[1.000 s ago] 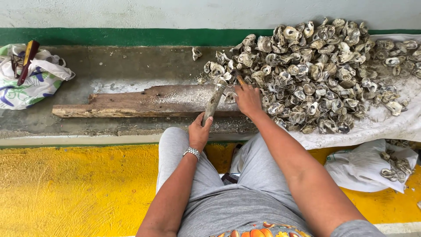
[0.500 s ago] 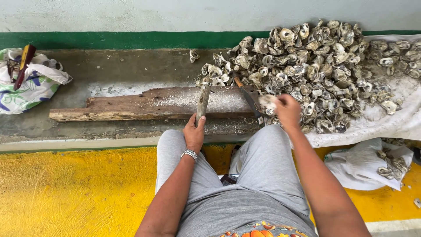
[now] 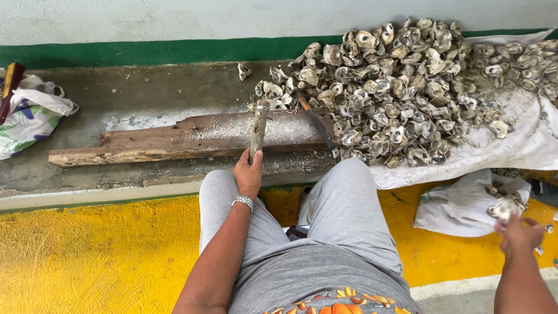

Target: Opening oysters using a hammer and a wooden block against a concrete ledge.

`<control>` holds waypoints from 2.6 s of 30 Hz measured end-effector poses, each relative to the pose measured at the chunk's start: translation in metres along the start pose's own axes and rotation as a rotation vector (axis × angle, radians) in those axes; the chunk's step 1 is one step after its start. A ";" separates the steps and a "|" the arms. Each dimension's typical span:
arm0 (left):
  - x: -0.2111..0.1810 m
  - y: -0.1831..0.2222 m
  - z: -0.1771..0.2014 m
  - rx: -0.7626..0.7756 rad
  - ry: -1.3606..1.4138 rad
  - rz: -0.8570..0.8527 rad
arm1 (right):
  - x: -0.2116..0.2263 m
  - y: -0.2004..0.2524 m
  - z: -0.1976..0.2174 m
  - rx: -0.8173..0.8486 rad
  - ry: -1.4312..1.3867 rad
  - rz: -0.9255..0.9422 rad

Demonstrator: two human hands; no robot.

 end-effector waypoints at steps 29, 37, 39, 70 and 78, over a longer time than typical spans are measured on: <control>0.006 -0.001 0.000 -0.030 -0.011 -0.014 | 0.249 0.267 -0.422 0.802 0.840 1.020; 0.006 0.001 0.001 -0.018 0.010 0.044 | 0.216 0.251 -0.477 0.803 1.183 1.232; 0.013 -0.001 0.000 -0.026 0.046 -0.031 | 0.232 0.251 -0.459 0.707 1.228 1.245; 0.003 0.008 -0.001 -0.008 -0.084 -0.008 | 0.218 0.202 -0.525 0.979 0.675 0.405; 0.002 0.004 -0.005 -0.019 0.051 0.017 | 0.240 0.369 -0.434 1.303 0.161 0.156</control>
Point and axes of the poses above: each hand's wrist, its own y-axis away from the middle knuckle, its own z-axis out of the back of the hand, x = y × z, the point moved 3 cm from there along -y, towards the middle knuckle, and after that the axes turned 8 degrees about y, right-handed, at the moved point
